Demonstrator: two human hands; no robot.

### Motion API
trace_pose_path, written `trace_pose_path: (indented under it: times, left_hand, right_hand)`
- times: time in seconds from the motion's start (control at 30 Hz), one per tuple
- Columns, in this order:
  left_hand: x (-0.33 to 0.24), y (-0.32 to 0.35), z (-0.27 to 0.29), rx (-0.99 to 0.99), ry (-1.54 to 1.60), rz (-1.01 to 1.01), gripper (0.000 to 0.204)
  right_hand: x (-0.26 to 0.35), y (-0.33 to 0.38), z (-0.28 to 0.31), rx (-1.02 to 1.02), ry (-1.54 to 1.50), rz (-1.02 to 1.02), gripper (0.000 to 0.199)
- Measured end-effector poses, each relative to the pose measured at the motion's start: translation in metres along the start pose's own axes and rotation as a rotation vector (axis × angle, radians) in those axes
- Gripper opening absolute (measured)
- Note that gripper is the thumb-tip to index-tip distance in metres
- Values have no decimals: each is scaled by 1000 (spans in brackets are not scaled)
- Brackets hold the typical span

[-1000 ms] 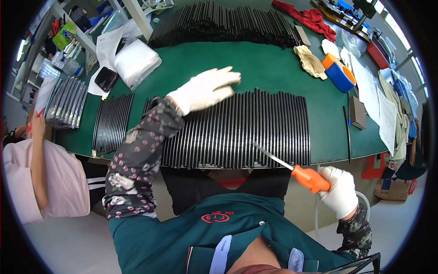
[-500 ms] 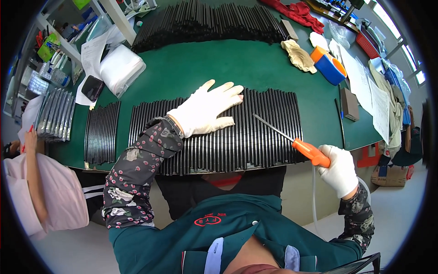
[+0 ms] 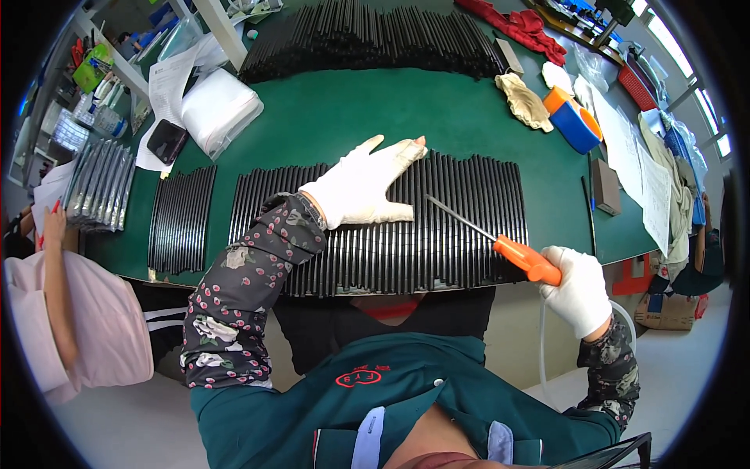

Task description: Cleaning and organizing black industrial components on a workbench.

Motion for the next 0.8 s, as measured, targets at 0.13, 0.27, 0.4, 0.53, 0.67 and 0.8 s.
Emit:
trace_pose_path:
  times: [0.13,0.27,0.4,0.53,0.67,0.8]
  left_hand:
    - [0,1,3,-15,17,5,93]
    - [0,1,3,-14,25,11,91]
    - [-1,-4,1,-13,-20,17,90]
    - [-4,-8,0,38,-160,5,90]
    - [-10,-16,-4,-10,-287,-9,90]
    - [-14,-22,-3,3,-304,16,90]
  right_hand:
    - [10,1,-9,62,28,30,19]
    - [6,-2,11,-70,41,30,19]
    - [12,5,-7,71,50,45,16]
    - [6,6,12,-50,11,8,20]
    - [12,17,4,-2,45,73,19]
    - [4,19,3,-26,17,44,19]
Point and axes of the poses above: each hand's wrist, its own y-axis away from the middle knuckle, its own z-axis out of the back of the hand, x = y × z, the point moved 10 cm from there along -y, towards the middle knuckle, and after that the axes turned 14 degrees about -y, right-handed, at the moved point
